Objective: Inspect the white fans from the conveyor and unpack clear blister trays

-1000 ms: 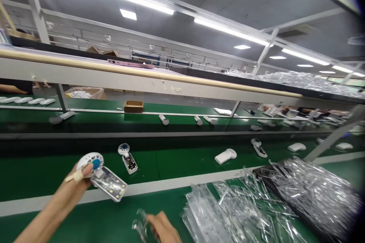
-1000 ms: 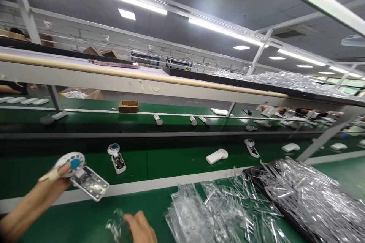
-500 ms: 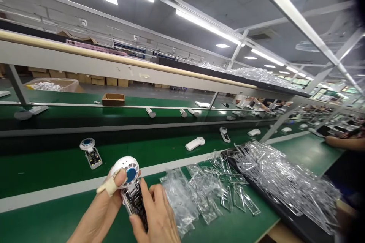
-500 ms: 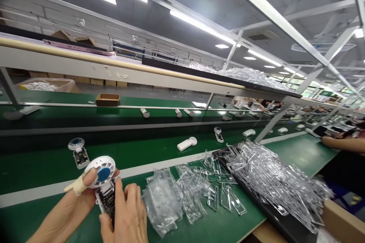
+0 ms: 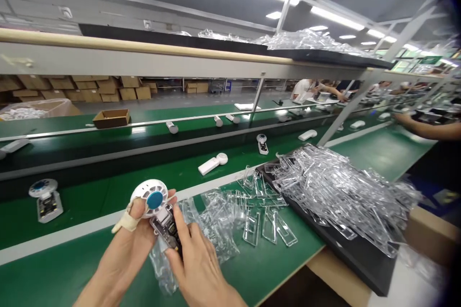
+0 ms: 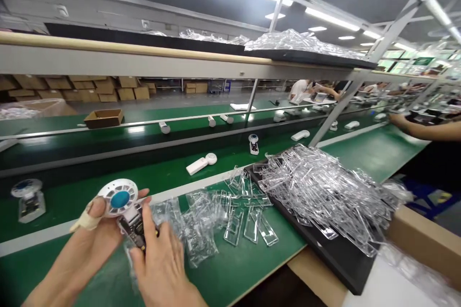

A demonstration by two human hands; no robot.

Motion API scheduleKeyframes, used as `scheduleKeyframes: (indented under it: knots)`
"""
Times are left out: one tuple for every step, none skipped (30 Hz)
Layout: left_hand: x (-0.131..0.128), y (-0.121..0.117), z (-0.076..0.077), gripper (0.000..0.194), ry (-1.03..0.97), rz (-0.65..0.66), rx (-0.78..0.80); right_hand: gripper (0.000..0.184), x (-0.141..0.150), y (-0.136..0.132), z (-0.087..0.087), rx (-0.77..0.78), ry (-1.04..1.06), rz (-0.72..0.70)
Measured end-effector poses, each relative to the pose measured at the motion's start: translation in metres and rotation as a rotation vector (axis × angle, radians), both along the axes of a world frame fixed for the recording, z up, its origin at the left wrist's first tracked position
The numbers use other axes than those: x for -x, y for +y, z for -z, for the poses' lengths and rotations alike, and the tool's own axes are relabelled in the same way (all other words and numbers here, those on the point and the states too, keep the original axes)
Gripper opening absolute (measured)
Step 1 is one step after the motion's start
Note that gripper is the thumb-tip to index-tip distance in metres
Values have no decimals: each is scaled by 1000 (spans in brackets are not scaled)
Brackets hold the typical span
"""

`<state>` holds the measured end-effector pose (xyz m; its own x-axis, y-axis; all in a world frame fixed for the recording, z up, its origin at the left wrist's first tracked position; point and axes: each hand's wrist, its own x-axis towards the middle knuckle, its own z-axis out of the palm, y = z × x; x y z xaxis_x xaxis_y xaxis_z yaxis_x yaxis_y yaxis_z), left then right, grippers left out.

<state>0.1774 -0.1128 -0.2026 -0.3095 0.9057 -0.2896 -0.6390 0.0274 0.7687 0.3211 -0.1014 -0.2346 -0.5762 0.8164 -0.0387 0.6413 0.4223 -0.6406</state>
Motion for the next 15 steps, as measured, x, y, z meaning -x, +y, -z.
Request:
scheduleKeyframes:
  knots:
    - [-6,3,7,64,-48,47,-3,74,-8,4,-2,-1,-27,-1]
    - [-11,6,14,67,-79,101,16,75,-15,8,-3,-2,-55,-8]
    - [-16,7,23,66,-90,153,55,76,-21,10,-3,-3,-84,-24]
    - [-21,8,30,64,-79,192,105,77,-27,12,-3,-4,-114,-43]
    - [-25,8,37,60,-54,211,159,79,-31,13,-2,-3,-139,-62]
    - [-30,8,42,56,-21,205,208,79,-35,13,-1,-1,-152,-75]
    - [-35,7,45,53,15,174,244,77,-38,14,0,2,-140,-84]
    - [-39,8,47,51,54,130,263,74,-40,15,2,7,-93,-83]
    - [-43,9,47,51,101,75,262,67,-41,17,4,15,-8,-66]
    - [-47,10,47,53,147,15,251,57,-41,21,7,26,108,-22]
    - [-49,13,47,55,184,-37,235,47,-39,25,11,48,237,56]
    - [-49,16,47,56,212,-70,217,40,-36,30,16,85,361,160]
    - [-49,21,49,56,231,-88,202,38,-31,36,21,134,465,275]
    - [-47,26,51,55,244,-89,192,40,-27,42,25,187,539,390]
    - [-44,30,54,53,251,-80,185,45,-22,49,30,232,592,482]
